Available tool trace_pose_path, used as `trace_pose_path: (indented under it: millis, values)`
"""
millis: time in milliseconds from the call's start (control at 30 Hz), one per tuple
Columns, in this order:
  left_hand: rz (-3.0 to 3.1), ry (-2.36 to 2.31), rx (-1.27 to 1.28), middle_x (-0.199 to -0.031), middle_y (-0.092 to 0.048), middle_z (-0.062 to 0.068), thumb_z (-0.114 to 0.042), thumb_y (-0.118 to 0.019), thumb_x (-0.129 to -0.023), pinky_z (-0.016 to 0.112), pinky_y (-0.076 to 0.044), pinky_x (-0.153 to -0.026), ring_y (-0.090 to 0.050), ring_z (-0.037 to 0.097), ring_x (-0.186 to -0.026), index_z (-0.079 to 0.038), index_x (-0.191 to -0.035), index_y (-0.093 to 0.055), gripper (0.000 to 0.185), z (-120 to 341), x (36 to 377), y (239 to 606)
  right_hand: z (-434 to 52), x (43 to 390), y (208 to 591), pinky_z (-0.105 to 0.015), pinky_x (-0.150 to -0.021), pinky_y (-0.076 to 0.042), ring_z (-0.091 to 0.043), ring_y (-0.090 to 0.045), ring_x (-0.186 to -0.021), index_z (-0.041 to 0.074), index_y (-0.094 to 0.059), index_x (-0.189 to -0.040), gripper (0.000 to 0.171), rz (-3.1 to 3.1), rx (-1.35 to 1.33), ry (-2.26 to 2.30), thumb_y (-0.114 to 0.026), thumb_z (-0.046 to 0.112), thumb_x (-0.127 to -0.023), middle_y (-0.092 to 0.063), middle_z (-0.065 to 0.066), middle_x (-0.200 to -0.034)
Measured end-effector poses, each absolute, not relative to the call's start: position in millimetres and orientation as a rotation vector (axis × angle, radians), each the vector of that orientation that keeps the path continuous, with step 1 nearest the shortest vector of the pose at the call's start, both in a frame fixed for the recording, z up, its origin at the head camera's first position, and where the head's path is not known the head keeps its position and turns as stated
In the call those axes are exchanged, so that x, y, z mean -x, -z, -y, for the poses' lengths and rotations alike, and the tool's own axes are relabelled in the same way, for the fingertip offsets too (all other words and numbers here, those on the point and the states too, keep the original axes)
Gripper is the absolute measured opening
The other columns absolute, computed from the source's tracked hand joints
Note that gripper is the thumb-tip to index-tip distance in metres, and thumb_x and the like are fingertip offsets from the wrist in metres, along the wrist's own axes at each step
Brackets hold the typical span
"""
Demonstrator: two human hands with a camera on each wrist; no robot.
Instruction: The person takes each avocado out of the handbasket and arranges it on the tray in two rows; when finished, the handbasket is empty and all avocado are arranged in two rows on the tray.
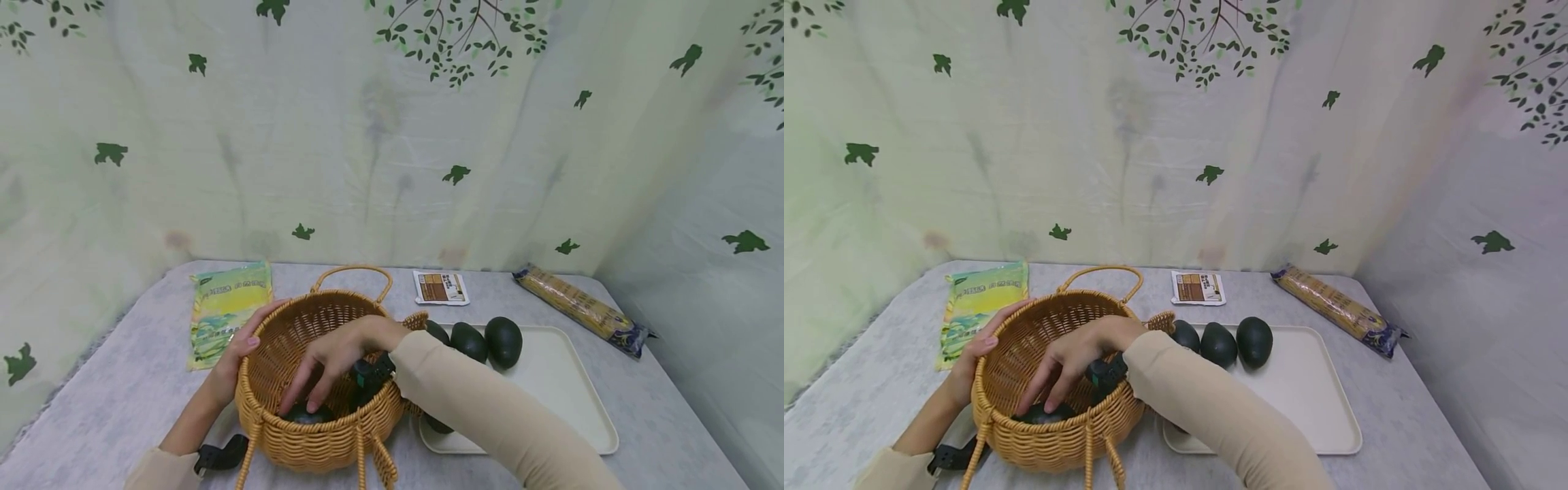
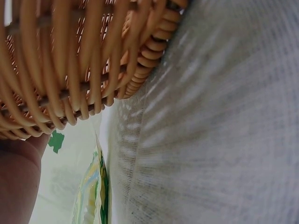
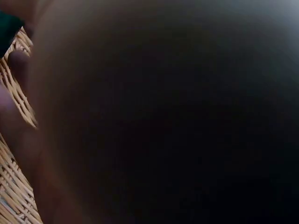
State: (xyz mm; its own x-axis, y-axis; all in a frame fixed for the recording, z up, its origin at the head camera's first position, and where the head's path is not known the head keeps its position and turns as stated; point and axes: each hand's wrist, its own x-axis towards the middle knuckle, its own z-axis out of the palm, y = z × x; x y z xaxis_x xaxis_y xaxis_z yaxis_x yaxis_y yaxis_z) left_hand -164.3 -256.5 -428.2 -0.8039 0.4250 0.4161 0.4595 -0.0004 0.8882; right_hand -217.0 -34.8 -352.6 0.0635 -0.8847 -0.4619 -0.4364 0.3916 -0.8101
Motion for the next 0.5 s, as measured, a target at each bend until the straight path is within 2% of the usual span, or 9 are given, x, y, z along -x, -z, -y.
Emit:
trace_pose_path:
  millis: [167, 333, 500]
  values:
    - [2.198, 1.973, 0.993, -0.157, -0.04, 0.008, -0.02, -0.022, -0.102, 0.03, -0.044, -0.106, -0.046, 0.021, -0.14, -0.001, -0.161, -0.025, 0.062, 257.8, 165.8, 429.7, 33.3, 217.3, 350.2, -0.014, -0.106, -0.04, 0.009, -0.052, -0.128, 0.016, -0.062, -0.145, 0.044, -1.62, 1.23, 0.416, -0.066, 0.018, -0.101, -0.061, 0.012, -0.145]
    - [2.203, 1.982, 0.994, -0.158, -0.039, 0.007, -0.022, -0.022, -0.103, 0.032, -0.046, -0.105, -0.046, 0.021, -0.14, -0.001, -0.161, -0.024, 0.062, 257.5, 165.6, 429.1, 31.8, 218.8, 349.0, -0.015, -0.105, -0.039, 0.006, -0.053, -0.128, 0.019, -0.056, -0.15, 0.055, -1.743, 1.24, 0.298, -0.071, 0.027, -0.098, -0.058, 0.013, -0.146]
    - [2.197, 1.985, 1.012, -0.158, -0.038, 0.01, -0.022, -0.021, -0.103, 0.033, -0.046, -0.105, -0.046, 0.023, -0.141, -0.002, -0.162, -0.024, 0.062, 256.6, 164.9, 428.3, 33.1, 218.8, 351.2, -0.019, -0.112, -0.036, 0.007, -0.047, -0.134, 0.019, -0.049, -0.155, 0.057, -1.597, 1.255, 0.412, -0.067, 0.017, -0.101, -0.051, 0.012, -0.154]
